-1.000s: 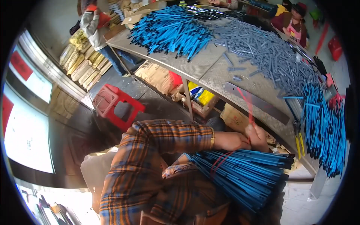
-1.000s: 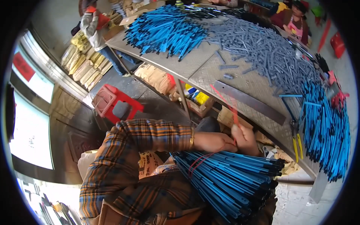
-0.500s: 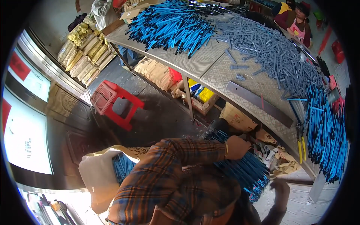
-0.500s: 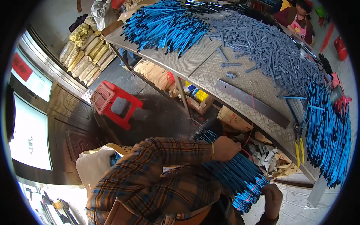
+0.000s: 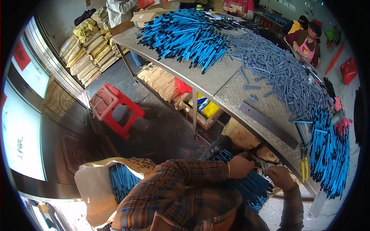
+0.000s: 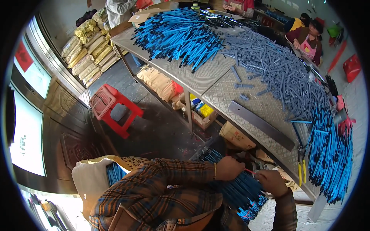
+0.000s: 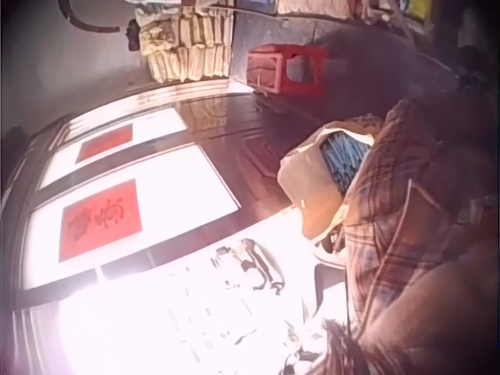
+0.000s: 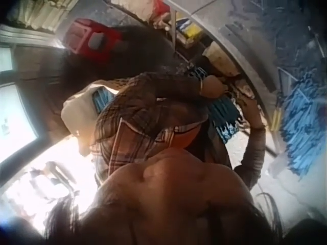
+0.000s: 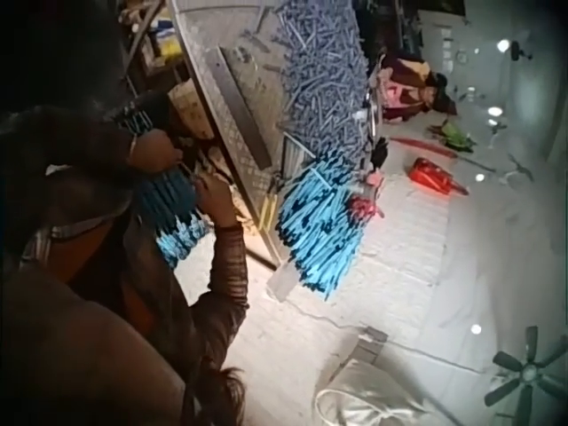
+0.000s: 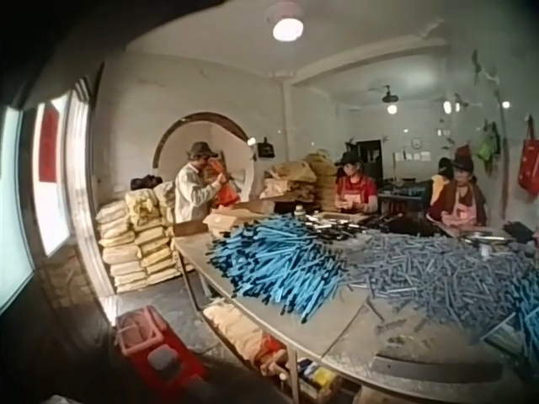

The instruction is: The person sorts pens and bundles them using wire ties and pliers.

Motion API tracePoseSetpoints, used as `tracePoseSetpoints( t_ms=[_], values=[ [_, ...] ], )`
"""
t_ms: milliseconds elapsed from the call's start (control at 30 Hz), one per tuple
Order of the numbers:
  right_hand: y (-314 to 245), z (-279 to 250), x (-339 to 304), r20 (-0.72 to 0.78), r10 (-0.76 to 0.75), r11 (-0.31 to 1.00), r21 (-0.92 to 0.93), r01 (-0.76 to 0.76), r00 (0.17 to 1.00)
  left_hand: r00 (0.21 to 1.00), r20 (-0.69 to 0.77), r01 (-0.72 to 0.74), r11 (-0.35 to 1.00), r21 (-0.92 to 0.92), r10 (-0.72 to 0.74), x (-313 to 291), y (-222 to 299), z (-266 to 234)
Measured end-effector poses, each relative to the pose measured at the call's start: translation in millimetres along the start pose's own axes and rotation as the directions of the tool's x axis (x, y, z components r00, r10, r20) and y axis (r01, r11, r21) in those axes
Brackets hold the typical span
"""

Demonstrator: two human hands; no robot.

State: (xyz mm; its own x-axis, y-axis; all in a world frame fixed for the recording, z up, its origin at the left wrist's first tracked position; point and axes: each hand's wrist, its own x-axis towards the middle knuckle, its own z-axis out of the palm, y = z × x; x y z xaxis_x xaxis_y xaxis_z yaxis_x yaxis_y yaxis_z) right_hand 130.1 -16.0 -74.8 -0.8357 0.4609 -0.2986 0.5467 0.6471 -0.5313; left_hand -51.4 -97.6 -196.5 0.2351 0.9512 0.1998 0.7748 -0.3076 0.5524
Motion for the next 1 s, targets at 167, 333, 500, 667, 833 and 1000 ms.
tracePoseSetpoints(
  t_ms=[167, 333, 500, 667, 833, 1000],
  values=[
    [-4, 25, 17, -0.197, -0.014, 0.982, 0.183, 0.051, 0.980, 0.999, 0.031, -0.020, 1.000, -0.018, 0.021, 6, -5, -11],
    [1, 64, 35, -0.377, 0.344, 0.399, 0.888, 0.229, 0.860, 0.999, -0.042, 0.020, 0.999, -0.046, -0.022, 2, 4, -15],
    [2, 87, 20, -0.410, 0.421, -0.021, 0.888, 0.460, 0.809, 0.999, 0.010, 0.031, 0.997, -0.076, -0.031, 2, -1, 4],
    [-36, 101, 0, -0.660, 0.333, 0.812, 0.564, 0.152, 0.673, 0.993, 0.030, 0.119, 0.977, -0.178, -0.116, 12, 5, -6],
    [10, 145, -19, -0.190, 0.140, 0.814, 0.581, -0.003, 0.972, 0.991, -0.009, 0.130, 0.964, -0.231, -0.136, 9, 16, -3],
    [34, 173, -31, -0.302, -0.090, 0.647, 0.707, 0.286, 0.949, 0.909, -0.414, -0.154, 0.959, -0.236, 0.044, -4, 16, 6]
  ],
)
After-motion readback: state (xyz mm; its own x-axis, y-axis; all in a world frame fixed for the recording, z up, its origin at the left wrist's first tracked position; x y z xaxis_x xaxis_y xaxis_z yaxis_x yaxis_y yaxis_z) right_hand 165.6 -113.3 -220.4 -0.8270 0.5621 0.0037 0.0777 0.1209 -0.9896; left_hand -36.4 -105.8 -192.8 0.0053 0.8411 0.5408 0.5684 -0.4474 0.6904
